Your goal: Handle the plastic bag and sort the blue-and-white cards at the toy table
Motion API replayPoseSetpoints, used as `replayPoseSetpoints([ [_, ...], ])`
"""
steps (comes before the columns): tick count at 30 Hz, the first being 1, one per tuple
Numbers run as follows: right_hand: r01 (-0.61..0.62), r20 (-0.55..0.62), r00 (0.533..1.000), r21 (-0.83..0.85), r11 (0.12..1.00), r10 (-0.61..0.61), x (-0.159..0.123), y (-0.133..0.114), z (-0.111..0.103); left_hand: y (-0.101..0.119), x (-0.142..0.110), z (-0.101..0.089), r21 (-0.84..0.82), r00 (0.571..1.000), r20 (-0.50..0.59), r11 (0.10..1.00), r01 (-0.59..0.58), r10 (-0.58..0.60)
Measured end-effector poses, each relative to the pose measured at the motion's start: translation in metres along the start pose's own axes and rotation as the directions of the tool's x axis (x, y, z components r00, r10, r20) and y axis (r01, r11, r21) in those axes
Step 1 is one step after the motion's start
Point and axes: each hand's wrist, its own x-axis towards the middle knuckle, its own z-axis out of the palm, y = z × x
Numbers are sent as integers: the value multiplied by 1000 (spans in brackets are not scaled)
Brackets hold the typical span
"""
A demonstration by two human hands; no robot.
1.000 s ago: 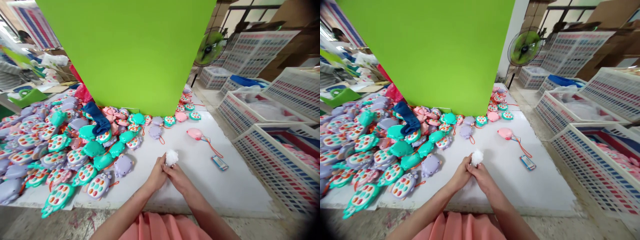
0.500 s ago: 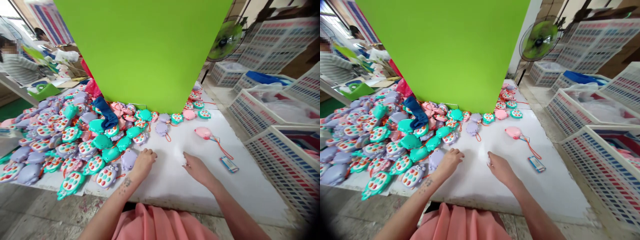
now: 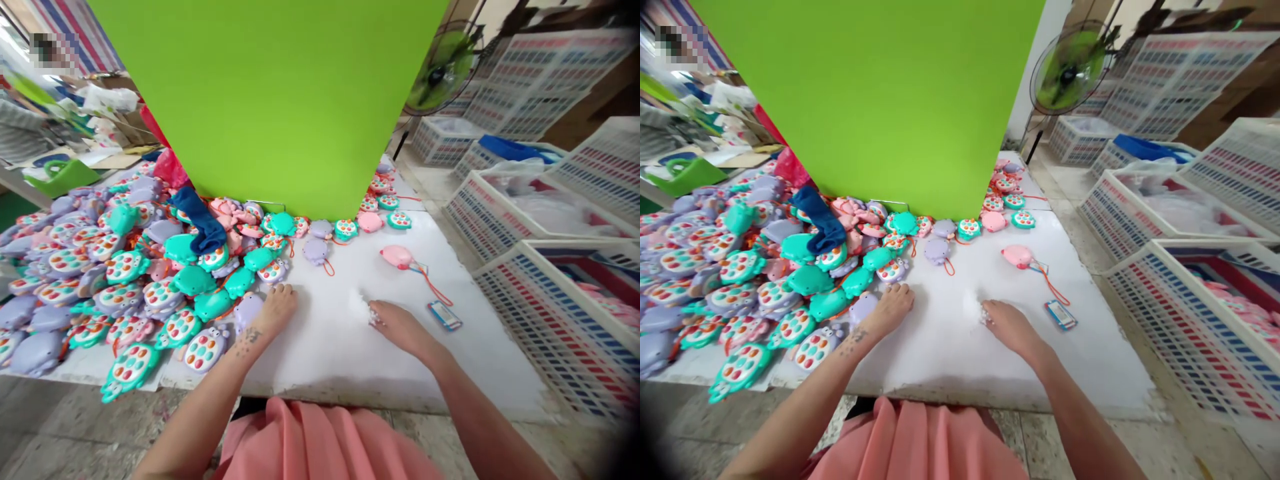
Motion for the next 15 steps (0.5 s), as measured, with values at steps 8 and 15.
replayPoseSetpoints([
  [8, -153, -206, 955, 281, 947, 215, -10, 25, 4, 58, 25, 4, -208, 972, -132, 954, -217, 193],
  [15, -187, -161, 946, 436, 880, 280, -17, 19, 3, 71, 65, 10, -279, 993, -62, 954, -112, 98],
])
